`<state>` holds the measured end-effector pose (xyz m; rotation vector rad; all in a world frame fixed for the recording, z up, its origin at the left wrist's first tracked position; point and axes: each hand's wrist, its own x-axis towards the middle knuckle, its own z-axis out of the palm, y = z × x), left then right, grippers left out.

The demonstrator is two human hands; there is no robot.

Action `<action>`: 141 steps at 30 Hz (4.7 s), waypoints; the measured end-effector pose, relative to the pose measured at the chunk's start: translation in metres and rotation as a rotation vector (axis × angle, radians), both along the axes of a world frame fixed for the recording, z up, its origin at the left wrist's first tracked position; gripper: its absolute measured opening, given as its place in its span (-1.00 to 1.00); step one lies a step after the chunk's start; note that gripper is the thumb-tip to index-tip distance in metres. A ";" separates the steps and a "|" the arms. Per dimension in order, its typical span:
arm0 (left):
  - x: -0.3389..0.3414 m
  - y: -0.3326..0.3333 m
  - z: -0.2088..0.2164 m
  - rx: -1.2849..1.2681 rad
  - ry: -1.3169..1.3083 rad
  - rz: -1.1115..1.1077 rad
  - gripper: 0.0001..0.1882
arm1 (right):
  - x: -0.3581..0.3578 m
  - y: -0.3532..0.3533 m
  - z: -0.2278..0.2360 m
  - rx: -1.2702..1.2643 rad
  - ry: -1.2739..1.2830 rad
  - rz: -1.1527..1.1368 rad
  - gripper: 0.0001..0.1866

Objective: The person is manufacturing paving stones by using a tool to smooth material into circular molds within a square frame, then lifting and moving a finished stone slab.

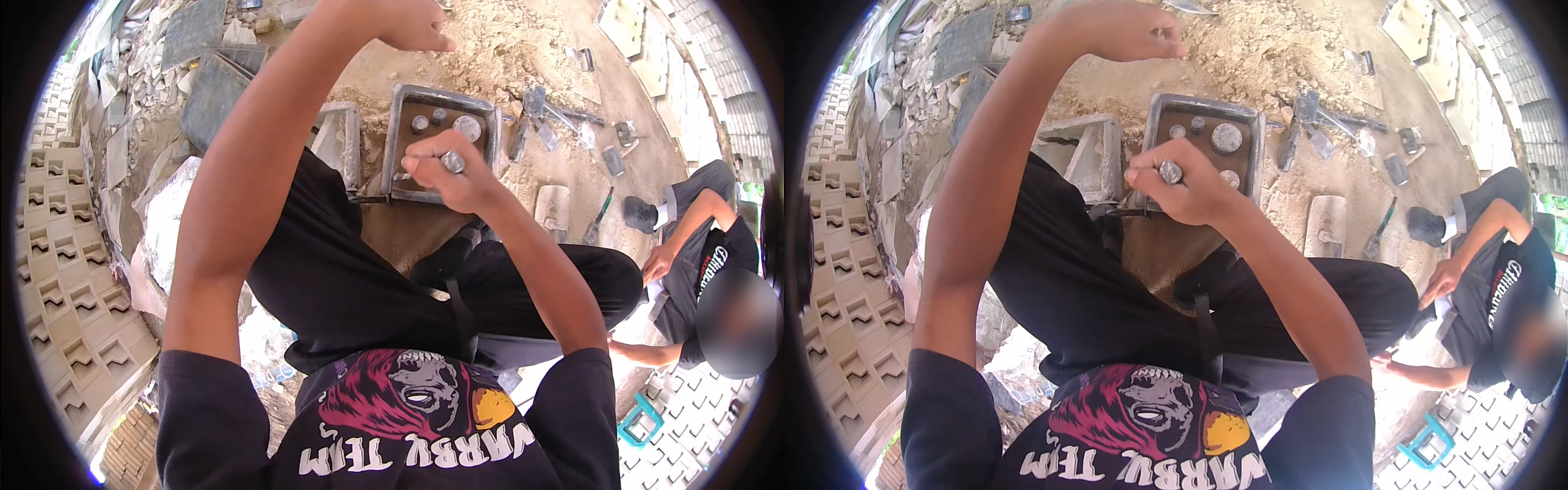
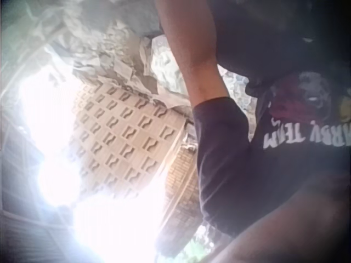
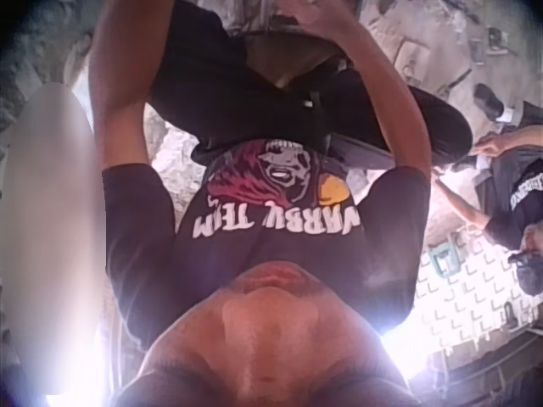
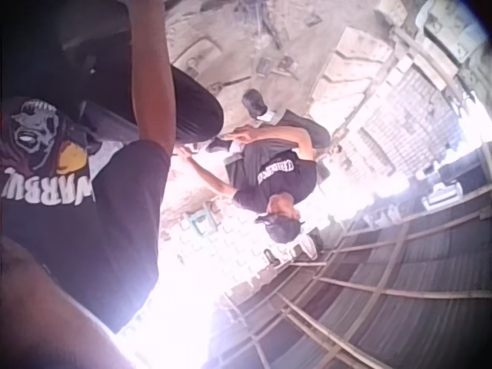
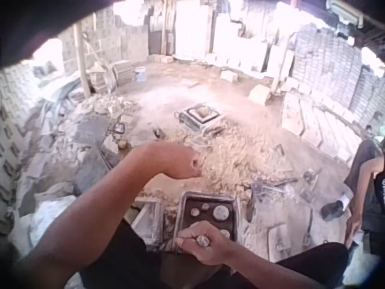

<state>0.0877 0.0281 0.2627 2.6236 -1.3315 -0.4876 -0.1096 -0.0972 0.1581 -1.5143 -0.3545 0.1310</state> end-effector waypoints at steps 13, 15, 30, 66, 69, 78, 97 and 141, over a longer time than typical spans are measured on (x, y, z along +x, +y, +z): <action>0.000 -0.007 0.005 -0.005 0.024 0.023 -0.60 | 0.012 -0.003 -0.008 -0.143 0.415 -0.088 -0.77; -0.002 -0.001 -0.001 0.024 0.021 0.024 -0.58 | 0.019 0.002 0.014 -0.006 0.446 -0.114 -0.72; -0.010 -0.001 -0.004 -0.035 0.014 0.026 -0.51 | -0.007 -0.049 0.013 -0.127 0.386 -0.110 -0.73; -0.018 -0.033 0.000 0.087 0.000 0.039 -0.47 | -0.003 -0.038 0.020 -0.182 0.131 -0.794 -0.43; -0.022 -0.034 -0.002 0.090 -0.013 0.024 -0.46 | 0.013 -0.031 0.031 -0.245 0.088 -0.820 -0.43; -0.016 -0.016 -0.003 0.117 0.032 0.086 -0.49 | 0.051 -0.024 0.035 -0.282 0.065 -0.709 -0.38; 0.008 0.001 0.015 0.163 -0.052 0.230 -0.70 | 0.147 -0.022 -0.005 -0.239 0.096 -0.559 -0.38; -0.027 -0.052 -0.034 -0.081 -0.019 -0.048 -0.64 | 0.100 -0.089 0.031 -0.619 0.107 -1.097 -0.41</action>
